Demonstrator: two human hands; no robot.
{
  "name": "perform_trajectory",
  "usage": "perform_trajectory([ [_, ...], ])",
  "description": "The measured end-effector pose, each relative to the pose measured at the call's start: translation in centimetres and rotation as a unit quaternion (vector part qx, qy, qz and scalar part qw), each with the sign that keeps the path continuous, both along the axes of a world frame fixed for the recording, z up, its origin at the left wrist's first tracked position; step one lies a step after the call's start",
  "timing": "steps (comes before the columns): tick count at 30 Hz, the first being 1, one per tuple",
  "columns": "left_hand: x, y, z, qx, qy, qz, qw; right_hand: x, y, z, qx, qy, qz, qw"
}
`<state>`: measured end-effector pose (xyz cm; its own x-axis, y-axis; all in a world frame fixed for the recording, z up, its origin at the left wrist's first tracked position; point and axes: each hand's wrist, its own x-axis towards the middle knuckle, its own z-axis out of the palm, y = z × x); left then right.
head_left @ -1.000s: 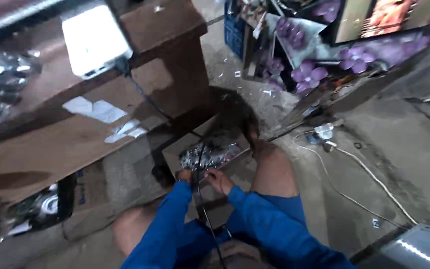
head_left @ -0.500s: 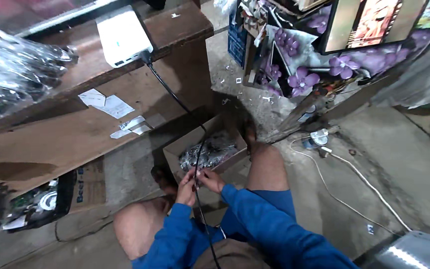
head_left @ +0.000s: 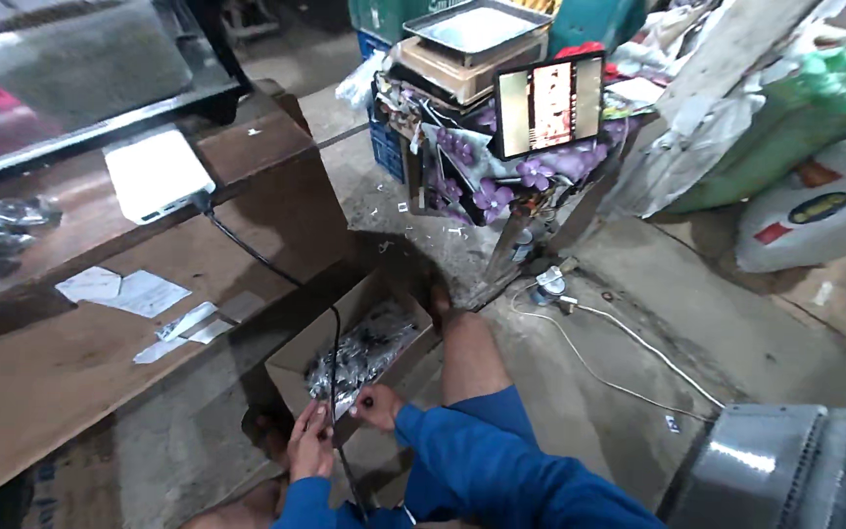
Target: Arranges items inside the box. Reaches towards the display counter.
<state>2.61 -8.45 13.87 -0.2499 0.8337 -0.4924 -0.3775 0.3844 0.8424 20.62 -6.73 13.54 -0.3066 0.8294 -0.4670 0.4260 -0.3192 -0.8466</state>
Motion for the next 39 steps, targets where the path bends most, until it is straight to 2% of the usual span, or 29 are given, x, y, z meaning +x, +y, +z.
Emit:
perform_trajectory([
  [7,0.2,0.0,-0.6,-0.01,0.011,0.041,0.999,0.3,-0.1,-0.2,-0.001,-0.015,-0.048,0.999],
  [15,0.3,0.0,-0.6,0.004,0.028,0.07,0.997,0.6,0.0,0.3,0.011,-0.019,-0.057,0.998],
  [19,0.1,-0.1,-0.9,0.003,0.056,0.083,0.995,0.9,0.2,0.6,0.0,-0.017,-0.119,0.993],
  [26,-0.3,0.0,-1.5,-0.045,0.053,0.062,0.996,1.7,0.6,0.6,-0.003,0.074,-0.232,0.97],
  [32,0.1,-0.3,-1.8,-0.054,0.052,0.028,0.997,1.9,0.8,2.5,-0.033,0.161,-0.315,0.935],
  [39,0.2,-0.2,-2.1,-0.082,0.051,0.003,0.995,2.4,1.1,2.8,-0.015,0.183,-0.341,0.922],
])
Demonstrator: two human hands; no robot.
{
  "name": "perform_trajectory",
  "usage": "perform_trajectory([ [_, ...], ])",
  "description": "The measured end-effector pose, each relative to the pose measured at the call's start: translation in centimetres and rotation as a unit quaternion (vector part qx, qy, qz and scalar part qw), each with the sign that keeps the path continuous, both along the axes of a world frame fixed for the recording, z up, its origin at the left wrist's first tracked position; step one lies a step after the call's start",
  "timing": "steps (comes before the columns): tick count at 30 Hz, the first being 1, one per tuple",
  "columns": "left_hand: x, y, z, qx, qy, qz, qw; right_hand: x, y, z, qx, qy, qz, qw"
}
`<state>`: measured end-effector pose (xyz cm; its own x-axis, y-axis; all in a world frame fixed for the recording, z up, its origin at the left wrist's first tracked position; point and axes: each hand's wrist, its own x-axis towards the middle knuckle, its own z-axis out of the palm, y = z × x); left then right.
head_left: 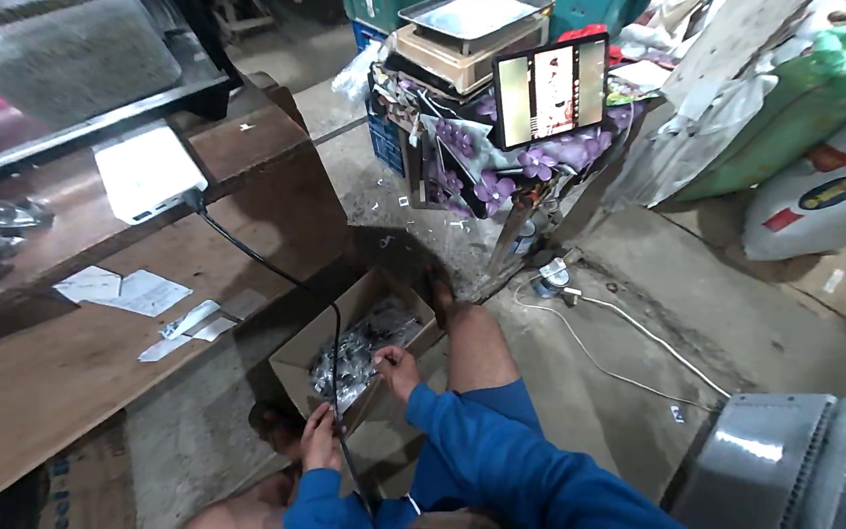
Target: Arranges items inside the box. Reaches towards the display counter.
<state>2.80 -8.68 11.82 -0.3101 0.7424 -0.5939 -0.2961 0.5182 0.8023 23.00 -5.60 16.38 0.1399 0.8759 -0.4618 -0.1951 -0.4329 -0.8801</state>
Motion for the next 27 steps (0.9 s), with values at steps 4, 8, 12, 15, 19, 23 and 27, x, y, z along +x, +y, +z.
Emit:
perform_trajectory([
  [4,-0.1,0.0,-0.3,-0.006,-0.012,0.002,1.0,0.1,0.0,0.0,0.0,-0.026,-0.002,1.0],
  [8,-0.2,-0.5,-0.6,-0.05,0.083,-0.066,0.993,0.0,-0.1,0.4,0.037,-0.106,0.088,0.99],
  [12,0.7,-0.6,0.9,-0.048,0.403,-0.22,0.887,-1.3,-1.0,-0.1,0.125,-0.194,0.234,0.944],
  [15,2.0,-0.9,1.8,0.109,0.405,-0.191,0.888,-2.3,-2.1,-0.7,0.193,-0.223,0.295,0.909],
  [19,2.4,-1.0,2.2,0.183,0.144,-0.199,0.952,-3.0,-2.5,-0.4,0.203,-0.208,0.299,0.909],
  [23,2.3,-1.3,2.3,0.18,0.122,-0.192,0.957,-2.2,-2.1,0.6,0.184,-0.173,0.249,0.935],
  [27,1.9,-0.9,2.2,0.218,0.147,-0.237,0.935,-1.4,-1.8,2.0,0.147,-0.113,0.197,0.963],
])
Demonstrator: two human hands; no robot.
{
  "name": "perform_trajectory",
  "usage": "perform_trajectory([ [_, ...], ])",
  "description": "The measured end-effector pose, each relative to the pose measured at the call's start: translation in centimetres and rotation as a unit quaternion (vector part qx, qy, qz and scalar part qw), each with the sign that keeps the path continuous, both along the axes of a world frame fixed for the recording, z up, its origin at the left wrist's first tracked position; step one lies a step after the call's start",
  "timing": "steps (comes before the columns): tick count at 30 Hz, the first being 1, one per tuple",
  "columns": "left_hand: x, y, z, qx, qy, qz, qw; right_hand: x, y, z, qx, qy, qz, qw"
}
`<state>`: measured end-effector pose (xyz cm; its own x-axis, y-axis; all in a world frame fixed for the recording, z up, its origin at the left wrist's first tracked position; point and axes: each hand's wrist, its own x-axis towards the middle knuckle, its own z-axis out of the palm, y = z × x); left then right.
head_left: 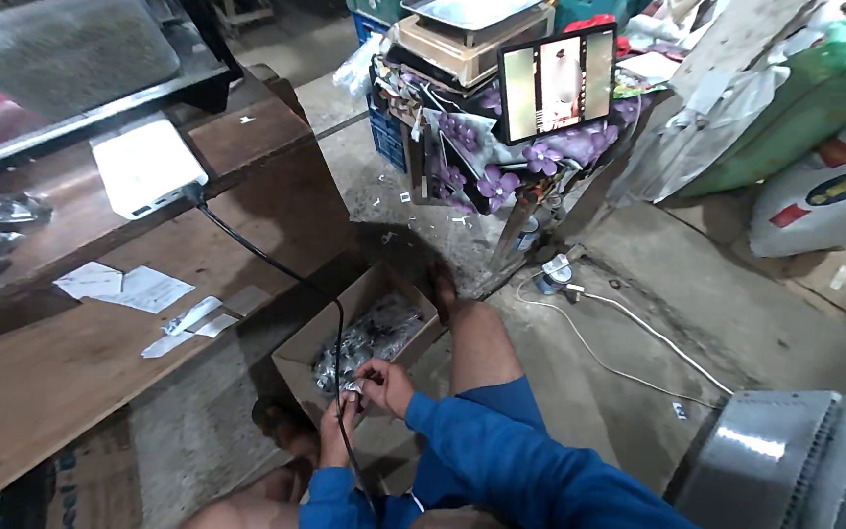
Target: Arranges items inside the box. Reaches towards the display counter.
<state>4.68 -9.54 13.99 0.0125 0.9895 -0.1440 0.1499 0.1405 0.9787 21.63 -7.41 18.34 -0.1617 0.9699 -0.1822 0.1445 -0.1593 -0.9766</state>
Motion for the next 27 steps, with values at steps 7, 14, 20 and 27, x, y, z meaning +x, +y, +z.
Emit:
perform_trajectory([
  [7,0.2,-0.2,0.1,-0.006,-0.008,0.008,1.0,0.2,0.2,-1.0,-0.116,0.04,0.005,0.992],
  [14,0.2,-0.3,0.1,-0.031,0.013,0.018,0.999,0.1,0.4,-1.7,-0.099,-0.01,0.027,0.995],
  [20,0.4,-0.3,-0.4,-0.03,0.079,0.003,0.996,0.0,0.5,-2.2,-0.092,-0.003,0.043,0.995],
  [27,0.8,-0.3,0.3,-0.028,0.124,-0.012,0.992,-0.2,0.5,-2.1,-0.089,-0.077,0.026,0.993],
])
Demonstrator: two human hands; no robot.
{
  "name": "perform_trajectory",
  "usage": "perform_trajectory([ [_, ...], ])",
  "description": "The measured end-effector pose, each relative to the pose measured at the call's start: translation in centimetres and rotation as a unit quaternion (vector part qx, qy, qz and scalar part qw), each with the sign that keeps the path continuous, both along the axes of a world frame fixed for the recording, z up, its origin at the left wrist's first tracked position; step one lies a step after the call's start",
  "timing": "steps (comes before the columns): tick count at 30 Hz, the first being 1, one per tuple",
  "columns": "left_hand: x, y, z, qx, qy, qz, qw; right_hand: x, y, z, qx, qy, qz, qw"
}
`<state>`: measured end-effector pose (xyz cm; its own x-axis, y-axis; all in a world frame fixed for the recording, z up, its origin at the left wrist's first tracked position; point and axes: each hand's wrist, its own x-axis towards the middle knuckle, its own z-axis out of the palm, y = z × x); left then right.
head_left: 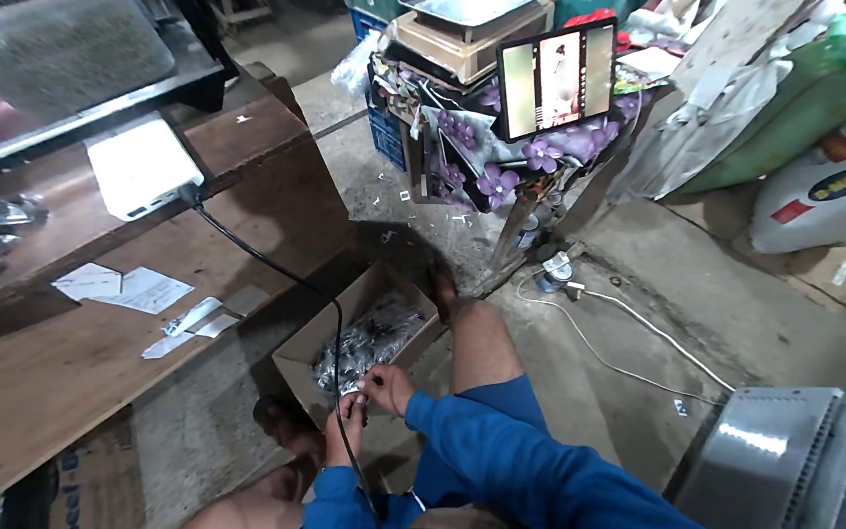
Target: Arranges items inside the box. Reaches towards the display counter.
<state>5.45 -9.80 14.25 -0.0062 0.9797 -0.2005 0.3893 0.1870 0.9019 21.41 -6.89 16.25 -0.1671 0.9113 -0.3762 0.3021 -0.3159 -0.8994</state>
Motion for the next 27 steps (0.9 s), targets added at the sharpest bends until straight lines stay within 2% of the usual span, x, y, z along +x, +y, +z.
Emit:
perform_trajectory([
  [11,0.5,-0.1,0.3,-0.017,-0.006,0.0,1.0,0.3,0.3,0.6,0.031,-0.12,0.037,0.992],
  [16,0.1,0.1,-0.2,-0.024,-0.018,-0.039,0.999,0.3,0.3,0.4,0.037,-0.093,0.023,0.995],
  [21,-0.1,0.2,-0.5,-0.052,-0.007,-0.053,0.997,1.0,0.4,2.3,0.123,-0.034,-0.063,0.99],
  [24,-0.3,0.2,-0.3,-0.069,-0.001,-0.059,0.996,1.8,0.9,2.8,0.194,0.008,-0.161,0.968],
  [27,-0.4,0.2,-0.2,-0.058,0.031,-0.067,0.996,2.6,1.3,3.0,0.243,0.015,-0.216,0.946],
])
